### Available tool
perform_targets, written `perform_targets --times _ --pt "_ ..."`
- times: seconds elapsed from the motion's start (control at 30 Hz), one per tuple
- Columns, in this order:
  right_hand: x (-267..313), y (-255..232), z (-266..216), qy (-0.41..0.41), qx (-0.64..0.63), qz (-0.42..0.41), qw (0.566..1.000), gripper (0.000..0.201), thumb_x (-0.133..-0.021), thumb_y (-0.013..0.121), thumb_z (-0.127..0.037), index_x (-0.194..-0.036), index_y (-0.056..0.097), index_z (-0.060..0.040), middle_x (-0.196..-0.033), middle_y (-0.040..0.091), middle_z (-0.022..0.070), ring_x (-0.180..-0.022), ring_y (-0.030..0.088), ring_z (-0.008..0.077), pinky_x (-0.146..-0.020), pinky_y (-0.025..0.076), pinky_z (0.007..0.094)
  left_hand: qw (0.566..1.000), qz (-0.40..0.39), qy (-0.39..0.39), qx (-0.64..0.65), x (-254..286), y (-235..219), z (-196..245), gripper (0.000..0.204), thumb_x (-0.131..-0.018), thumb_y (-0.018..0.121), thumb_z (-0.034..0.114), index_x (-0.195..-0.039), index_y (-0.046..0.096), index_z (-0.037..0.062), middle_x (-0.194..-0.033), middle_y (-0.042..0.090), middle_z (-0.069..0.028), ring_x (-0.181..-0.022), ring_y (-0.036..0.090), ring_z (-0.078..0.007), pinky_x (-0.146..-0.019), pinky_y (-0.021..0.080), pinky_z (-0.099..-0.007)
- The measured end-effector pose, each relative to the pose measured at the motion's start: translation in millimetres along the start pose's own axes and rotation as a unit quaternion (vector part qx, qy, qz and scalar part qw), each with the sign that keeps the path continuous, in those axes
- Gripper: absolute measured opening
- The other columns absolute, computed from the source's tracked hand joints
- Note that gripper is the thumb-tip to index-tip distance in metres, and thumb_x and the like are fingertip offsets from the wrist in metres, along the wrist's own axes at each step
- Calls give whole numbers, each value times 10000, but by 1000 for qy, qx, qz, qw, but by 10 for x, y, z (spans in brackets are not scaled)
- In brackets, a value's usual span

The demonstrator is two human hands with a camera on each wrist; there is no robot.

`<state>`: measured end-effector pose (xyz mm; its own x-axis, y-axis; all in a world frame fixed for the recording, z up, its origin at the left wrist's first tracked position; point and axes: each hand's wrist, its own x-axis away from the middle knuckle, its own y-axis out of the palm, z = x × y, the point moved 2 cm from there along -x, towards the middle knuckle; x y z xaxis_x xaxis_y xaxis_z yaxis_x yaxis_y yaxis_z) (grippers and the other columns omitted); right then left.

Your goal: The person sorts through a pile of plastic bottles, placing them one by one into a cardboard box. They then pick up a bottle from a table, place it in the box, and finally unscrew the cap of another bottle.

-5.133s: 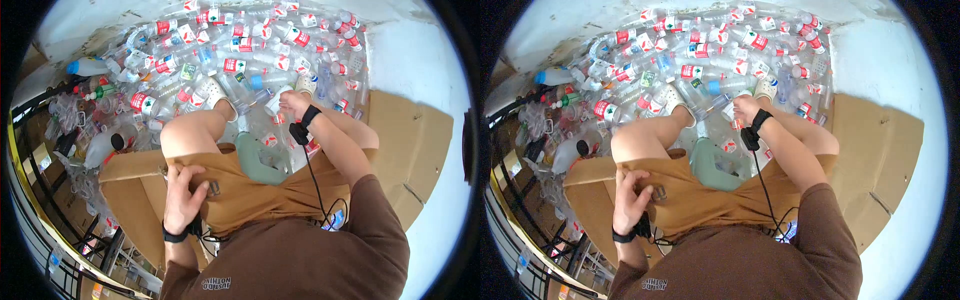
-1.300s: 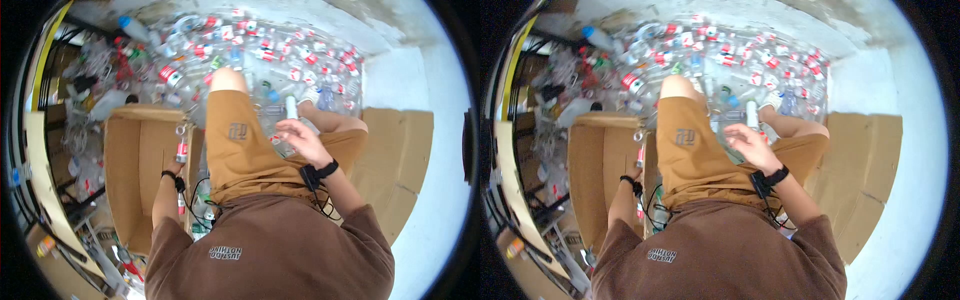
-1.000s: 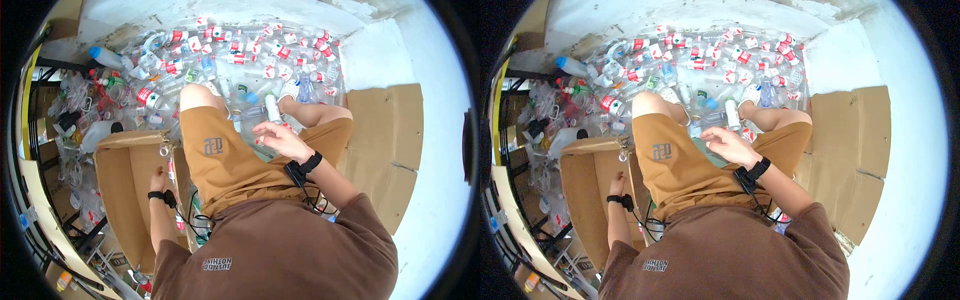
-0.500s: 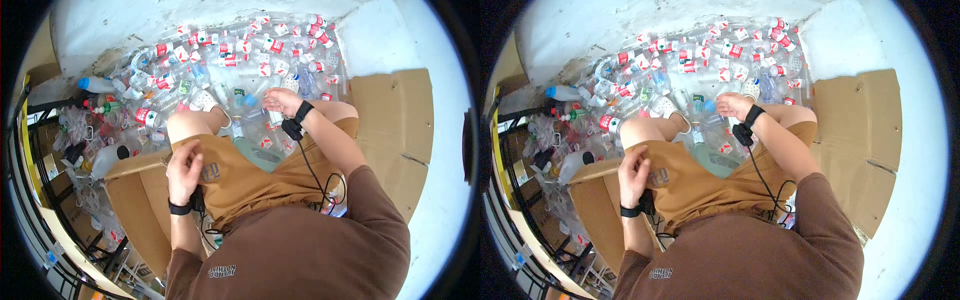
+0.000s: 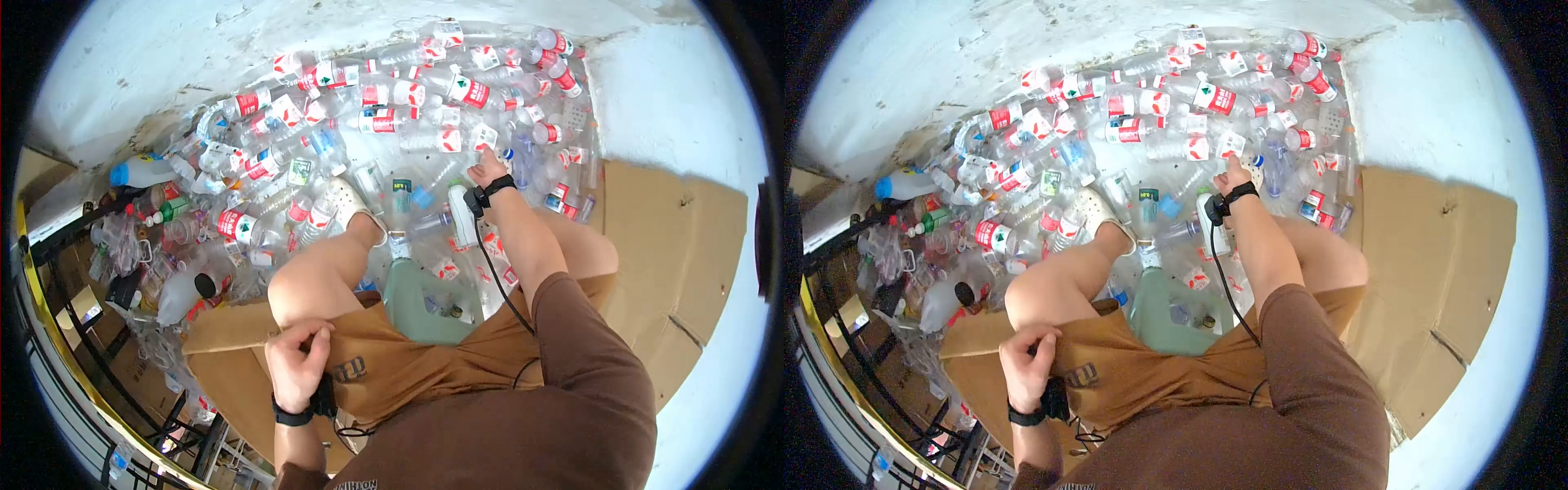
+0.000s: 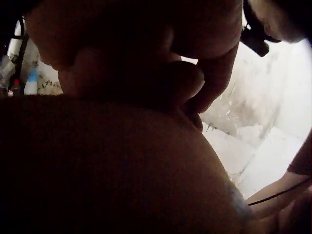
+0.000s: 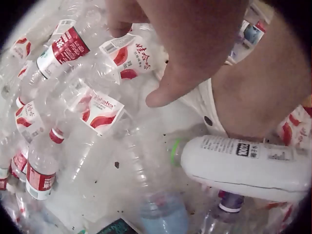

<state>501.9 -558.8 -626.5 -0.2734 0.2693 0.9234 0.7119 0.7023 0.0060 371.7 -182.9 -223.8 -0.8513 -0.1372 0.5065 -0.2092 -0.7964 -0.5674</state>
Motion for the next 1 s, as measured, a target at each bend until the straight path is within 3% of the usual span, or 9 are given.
perform_targets --times 0.33,0.53,0.67,0.73,0.8,0.87,0.9,0.93,1.0 --pt "-566 122 -52 2 -61 48 997 547 -834 673 -377 -1167 454 -2 -1080 519 194 -1023 547 319 -838 514 465 995 -42 -81 -25 -130 -60 54 75 -789 631 50 -802 688 3 -579 595 -64 -507 530 -93 -502 426 -245" --pt "-451 -100 -33 10 -62 24 998 355 -793 715 -331 -962 536 -76 -872 519 86 -772 543 203 -712 538 360 999 -25 -32 -22 -148 -48 97 85 -796 630 69 -806 687 6 -590 599 -75 -514 540 -109 -518 444 -259" --pt "308 55 -5 16 -46 -29 998 284 -822 695 -287 -989 574 -91 -917 578 75 -840 562 205 -783 512 367 1000 -15 13 -9 -107 -43 72 118 -806 619 99 -828 686 5 -652 633 -116 -561 596 -153 -559 469 -286" --pt "799 220 -4 4 -18 -92 996 273 -839 682 -267 -1020 573 -95 -922 587 63 -871 555 208 -816 497 372 999 -45 5 -5 -67 -61 11 192 -830 604 179 -853 681 4 -706 635 -161 -636 637 -268 -603 486 -337" --pt "1343 354 13 -20 14 -163 986 259 -854 677 -251 -1038 571 -103 -968 612 43 -873 573 186 -792 497 353 998 -44 36 -5 -10 -44 -7 219 -863 578 175 -846 680 -17 -627 613 -94 -564 559 -144 -579 467 -313" --pt "2133 478 -6 -43 52 -269 961 281 -859 672 -233 -1073 545 -104 -987 616 35 -898 578 166 -782 495 349 998 -46 36 -18 63 -44 -18 290 -837 601 314 -875 682 38 -721 632 -157 -659 622 -307 -625 485 -374" --pt "2552 515 -5 -67 67 -303 948 312 -862 667 -221 -1108 515 -103 -1015 608 36 -922 574 160 -787 492 349 998 -26 62 -3 98 -22 -48 315 -829 610 350 -905 682 53 -698 629 -130 -658 626 -298 -620 481 -382" --pt "2963 507 15 -87 84 -336 934 345 -866 661 -208 -1143 486 -101 -1044 601 37 -946 570 154 -793 489 349 998 -38 56 -1 165 -58 -24 413 -821 621 406 -1051 647 65 -673 611 -118 -663 623 -290 -630 479 -381" --pt "3663 427 106 -137 115 -385 906 431 -880 641 -167 -1234 407 -88 -1155 552 43 -1008 557 147 -836 470 330 987 -36 148 55 270 -33 -194 805 -798 666 443 -1406 293 71 -788 609 -141 -689 605 -265 -662 481 -344"
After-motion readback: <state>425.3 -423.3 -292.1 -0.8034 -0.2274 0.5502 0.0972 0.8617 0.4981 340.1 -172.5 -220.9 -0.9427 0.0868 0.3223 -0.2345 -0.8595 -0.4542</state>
